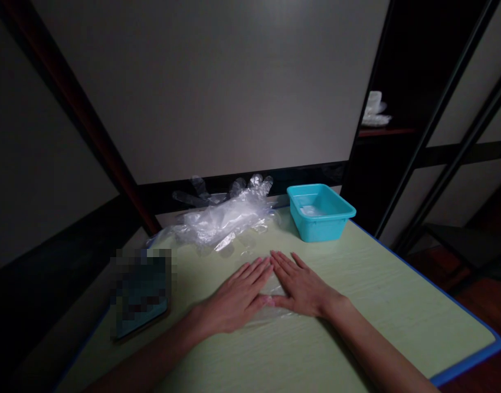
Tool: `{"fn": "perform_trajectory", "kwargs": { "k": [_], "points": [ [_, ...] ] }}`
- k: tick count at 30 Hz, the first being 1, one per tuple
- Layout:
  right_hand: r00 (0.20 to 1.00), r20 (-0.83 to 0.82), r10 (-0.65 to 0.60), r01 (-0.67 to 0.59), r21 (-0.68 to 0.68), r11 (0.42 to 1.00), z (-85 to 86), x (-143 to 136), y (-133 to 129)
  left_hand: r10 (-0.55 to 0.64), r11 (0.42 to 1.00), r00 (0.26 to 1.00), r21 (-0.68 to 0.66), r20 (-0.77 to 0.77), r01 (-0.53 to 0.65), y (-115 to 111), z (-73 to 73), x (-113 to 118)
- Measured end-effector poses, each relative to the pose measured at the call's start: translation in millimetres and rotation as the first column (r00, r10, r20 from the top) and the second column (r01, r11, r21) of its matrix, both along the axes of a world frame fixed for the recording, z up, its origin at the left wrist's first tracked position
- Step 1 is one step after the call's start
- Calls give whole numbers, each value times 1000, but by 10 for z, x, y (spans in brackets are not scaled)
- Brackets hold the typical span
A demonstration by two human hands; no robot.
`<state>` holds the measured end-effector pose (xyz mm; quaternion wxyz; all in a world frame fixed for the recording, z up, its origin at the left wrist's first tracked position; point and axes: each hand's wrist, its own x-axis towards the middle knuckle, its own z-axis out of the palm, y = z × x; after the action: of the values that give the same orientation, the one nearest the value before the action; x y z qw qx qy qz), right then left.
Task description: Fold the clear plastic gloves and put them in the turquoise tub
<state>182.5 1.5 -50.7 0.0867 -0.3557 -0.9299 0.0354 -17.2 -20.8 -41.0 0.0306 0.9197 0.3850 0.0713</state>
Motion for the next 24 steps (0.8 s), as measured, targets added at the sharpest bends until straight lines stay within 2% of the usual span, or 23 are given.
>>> {"fn": "perform_trajectory", "kwargs": {
  "k": [10, 16, 24],
  "points": [
    [1000, 26, -7, 8, -29, 1000, 13, 1, 6, 27, 999, 999, -34, -30, -28, -24, 51, -92],
    [1000, 1, -15, 15, -20, 1000, 21, -2, -5, 57, 998, 997, -35, -49, -59, -36, 25, -181],
    [999, 50, -18, 20, -46, 999, 90, -16, -15, 118, 993, 992, 1, -44, -118, -34, -12, -271]
  ]
}}
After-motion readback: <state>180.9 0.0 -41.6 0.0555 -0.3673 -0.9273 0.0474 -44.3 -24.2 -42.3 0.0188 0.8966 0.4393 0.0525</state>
